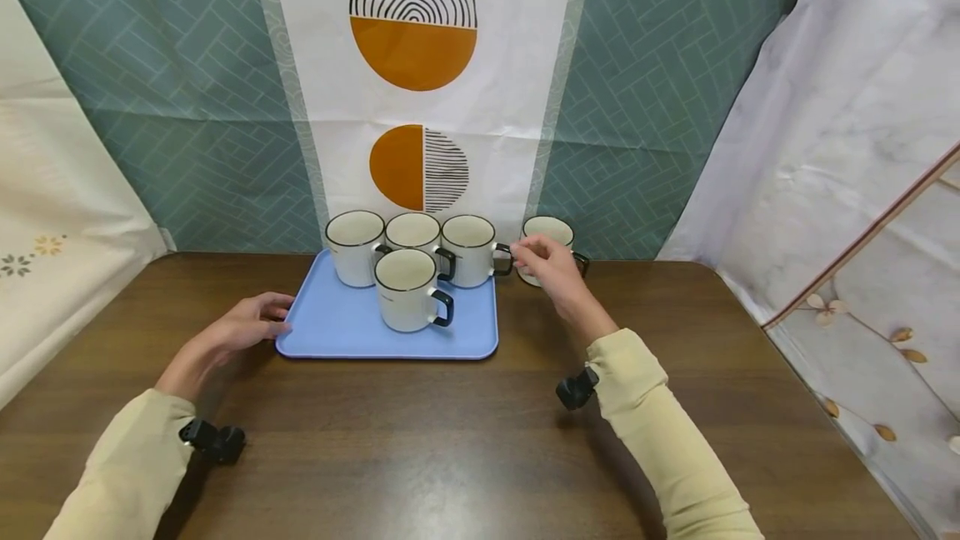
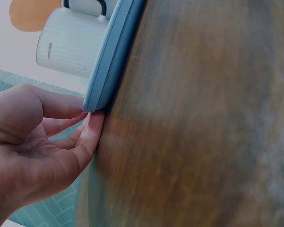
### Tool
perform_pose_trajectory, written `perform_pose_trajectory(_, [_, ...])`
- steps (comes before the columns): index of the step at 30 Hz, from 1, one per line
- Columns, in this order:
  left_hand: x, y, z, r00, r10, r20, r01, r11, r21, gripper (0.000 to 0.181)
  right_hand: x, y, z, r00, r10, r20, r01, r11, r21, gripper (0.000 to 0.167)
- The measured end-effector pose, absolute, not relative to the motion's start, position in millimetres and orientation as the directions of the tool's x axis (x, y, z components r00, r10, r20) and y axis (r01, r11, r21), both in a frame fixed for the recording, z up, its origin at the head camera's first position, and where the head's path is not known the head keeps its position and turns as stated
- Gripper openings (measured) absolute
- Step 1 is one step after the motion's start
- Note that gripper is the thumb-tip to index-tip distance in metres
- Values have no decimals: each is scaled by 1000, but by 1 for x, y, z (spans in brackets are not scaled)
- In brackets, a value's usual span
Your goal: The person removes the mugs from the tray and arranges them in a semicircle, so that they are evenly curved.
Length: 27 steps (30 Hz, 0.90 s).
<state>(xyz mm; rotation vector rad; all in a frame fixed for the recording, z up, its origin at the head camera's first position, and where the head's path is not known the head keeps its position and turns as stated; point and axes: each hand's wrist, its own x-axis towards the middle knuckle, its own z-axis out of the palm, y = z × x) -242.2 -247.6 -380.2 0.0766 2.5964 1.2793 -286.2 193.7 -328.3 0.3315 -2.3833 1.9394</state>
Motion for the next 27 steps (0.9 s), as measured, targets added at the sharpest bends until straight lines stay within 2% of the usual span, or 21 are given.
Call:
perform_pose_trajectory(6, [-242,-248,-381,-968,156,-197,-62,611,789,54,-275,163,-341,-959,-262,110,-156,159,-975,21])
perform_pose_trajectory(11, [-242,-248,-381,-968,166,-187,-52,599,799,54,-272,144,-354,-950,-304,76,-124,144,-982,24])
perform_pose_trajectory(15, [-243,-248,-382,-967,164,-196,-64,590,805,55,-270,130,-361,-949,-309,65,-103,110,-989,28])
perform_pose_trajectory(21, [-244,-249,-382,-966,165,-199,-65,590,805,55,-268,111,-370,-971,-225,76,-86,37,-996,27])
perform_pose_trajectory(24, [-244,-249,-382,-965,160,-209,-75,592,803,55,-267,105,-372,-972,-231,47,-62,57,-996,25])
perform_pose_trajectory(27, [-245,-249,-383,-963,156,-222,-89,592,801,56,-267,101,-373,-966,-259,29,-66,136,-989,23])
